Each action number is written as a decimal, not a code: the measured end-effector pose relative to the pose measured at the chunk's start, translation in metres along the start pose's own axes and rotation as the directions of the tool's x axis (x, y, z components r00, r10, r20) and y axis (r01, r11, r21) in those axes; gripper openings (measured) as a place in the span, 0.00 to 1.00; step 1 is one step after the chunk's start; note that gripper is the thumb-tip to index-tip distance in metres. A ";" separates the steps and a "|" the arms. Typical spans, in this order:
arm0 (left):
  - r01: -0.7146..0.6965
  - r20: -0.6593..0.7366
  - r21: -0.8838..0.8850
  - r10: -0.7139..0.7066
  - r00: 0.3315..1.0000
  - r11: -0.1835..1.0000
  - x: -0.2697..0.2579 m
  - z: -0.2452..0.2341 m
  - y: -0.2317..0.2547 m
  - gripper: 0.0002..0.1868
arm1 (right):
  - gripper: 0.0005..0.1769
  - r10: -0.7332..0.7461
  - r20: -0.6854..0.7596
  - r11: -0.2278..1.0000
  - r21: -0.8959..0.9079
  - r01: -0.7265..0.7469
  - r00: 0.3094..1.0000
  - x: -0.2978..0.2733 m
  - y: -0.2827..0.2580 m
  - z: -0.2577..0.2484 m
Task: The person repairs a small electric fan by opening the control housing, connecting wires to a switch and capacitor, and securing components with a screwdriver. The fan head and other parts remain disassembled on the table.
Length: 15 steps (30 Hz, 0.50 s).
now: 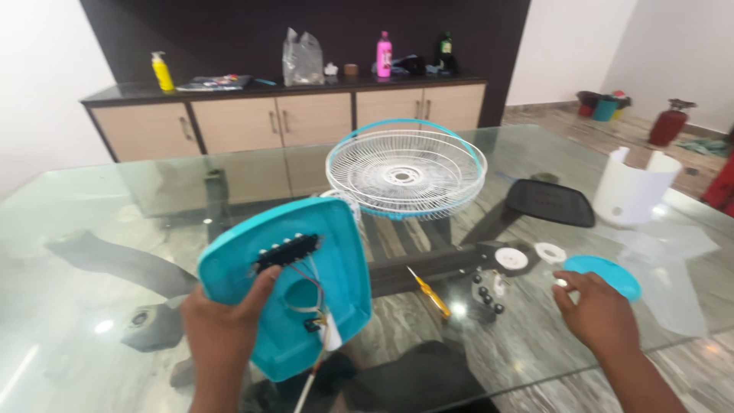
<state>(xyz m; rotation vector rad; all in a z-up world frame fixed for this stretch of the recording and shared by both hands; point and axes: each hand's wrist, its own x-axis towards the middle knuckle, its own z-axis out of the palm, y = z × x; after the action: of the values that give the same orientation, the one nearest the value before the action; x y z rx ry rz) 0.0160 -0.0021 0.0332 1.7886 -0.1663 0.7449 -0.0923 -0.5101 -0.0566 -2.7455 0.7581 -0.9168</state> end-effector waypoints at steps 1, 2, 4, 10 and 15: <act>0.026 -0.004 0.022 -0.026 1.000 0.999 0.001 0.000 0.002 0.20 | 0.19 0.009 0.017 1.000 -0.018 -0.009 1.000 0.001 0.001 0.001; 0.054 -0.008 0.041 -0.054 0.999 0.998 0.001 0.000 0.003 0.20 | 0.20 0.021 0.024 0.999 -0.026 -0.020 0.999 0.003 0.003 0.002; 0.067 0.003 -0.013 -0.067 0.998 0.998 0.002 0.000 0.007 0.19 | 0.21 0.047 0.040 0.998 -0.044 -0.045 0.998 0.002 0.006 0.005; 0.098 0.023 -0.076 -0.096 0.995 0.992 0.003 -0.002 0.012 0.18 | 0.23 0.099 0.083 0.985 -0.146 -0.086 0.992 0.004 0.009 0.010; 0.139 0.033 -0.093 -0.137 0.990 0.986 0.002 -0.002 0.012 0.18 | 0.22 0.121 0.123 0.989 -0.099 -0.109 0.985 0.004 0.009 0.008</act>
<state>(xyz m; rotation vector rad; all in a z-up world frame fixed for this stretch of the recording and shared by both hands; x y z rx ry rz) 0.0115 -0.0038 0.0441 1.7011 -0.0926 0.6052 -0.0881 -0.5201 -0.0636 -2.7715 0.9455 -0.6914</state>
